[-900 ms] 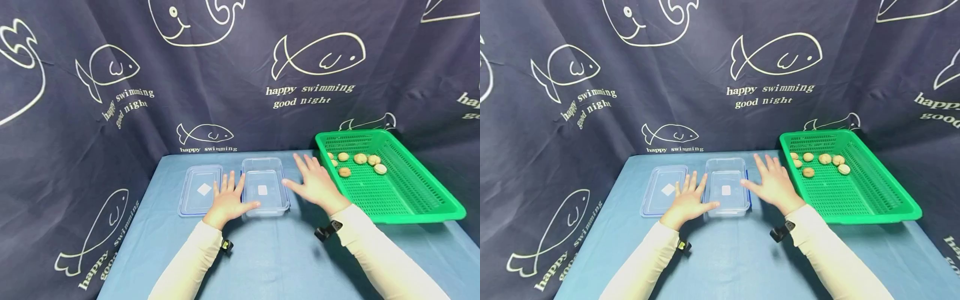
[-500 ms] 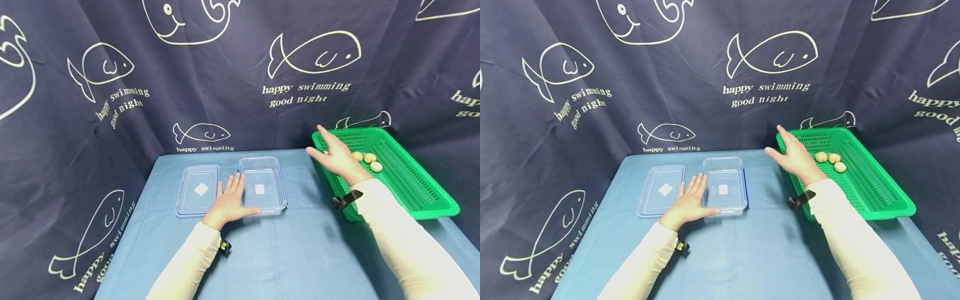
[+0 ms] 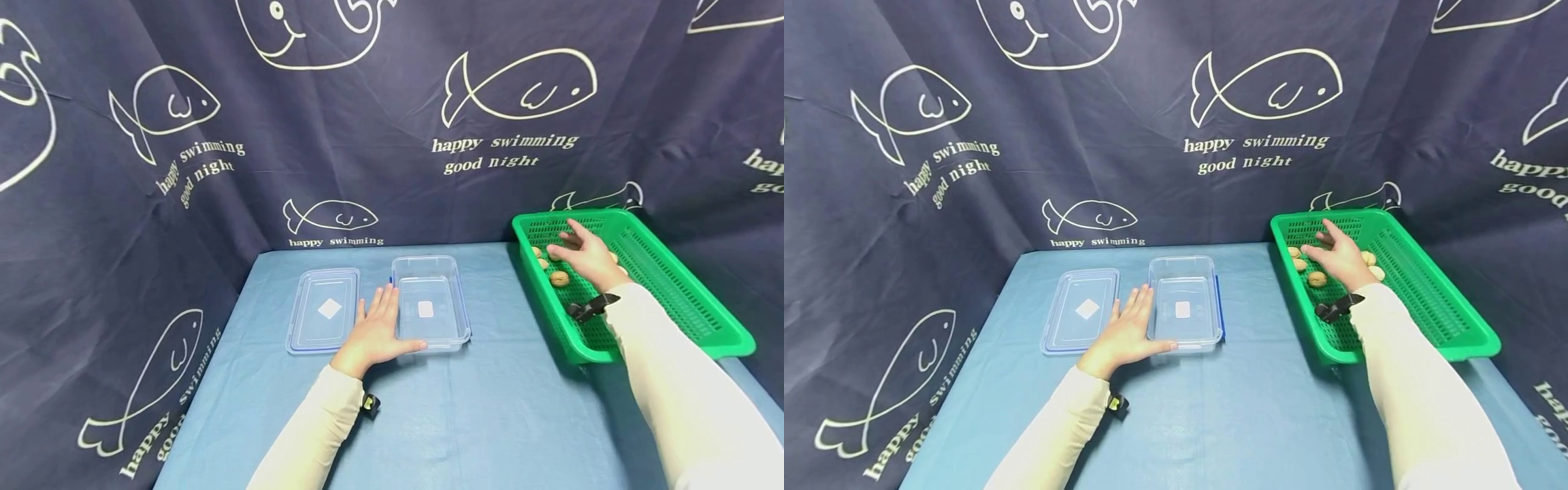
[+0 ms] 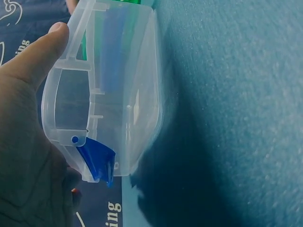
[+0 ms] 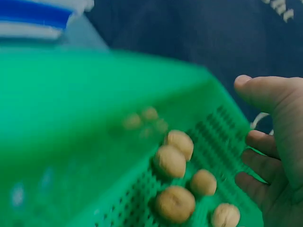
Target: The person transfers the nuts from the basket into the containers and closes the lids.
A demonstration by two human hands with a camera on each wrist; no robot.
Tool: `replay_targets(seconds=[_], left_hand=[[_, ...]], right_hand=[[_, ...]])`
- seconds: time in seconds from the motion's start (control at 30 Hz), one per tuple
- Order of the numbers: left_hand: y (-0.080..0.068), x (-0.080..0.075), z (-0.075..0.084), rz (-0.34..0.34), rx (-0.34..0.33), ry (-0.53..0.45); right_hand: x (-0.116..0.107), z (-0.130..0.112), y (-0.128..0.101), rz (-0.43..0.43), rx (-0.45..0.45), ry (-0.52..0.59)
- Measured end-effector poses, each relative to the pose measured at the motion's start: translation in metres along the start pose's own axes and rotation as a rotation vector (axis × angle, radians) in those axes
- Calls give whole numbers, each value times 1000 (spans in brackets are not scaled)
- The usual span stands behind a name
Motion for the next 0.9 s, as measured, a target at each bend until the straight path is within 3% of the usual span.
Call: replay_targets(seconds=[0.33,0.6,0.9], left_hand=[[0,1,0,-14,-6,-8],[1,2,0,-16,-5,-2],[0,2,1,-12,-2,0]], right_hand=[[6,44,3,-73,25,-96],[9,55,1,-152,47,-127],[12,66,5,-156,12,-191]])
Point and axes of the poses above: each hand's wrist, its own y-axis towards the middle knuckle, its own x-axis out of the palm, z = x × y, the point moved 7 cm from there along y, towards the middle knuckle, and after that the axes turned 2 degrees about z, right-handed, at the moved point
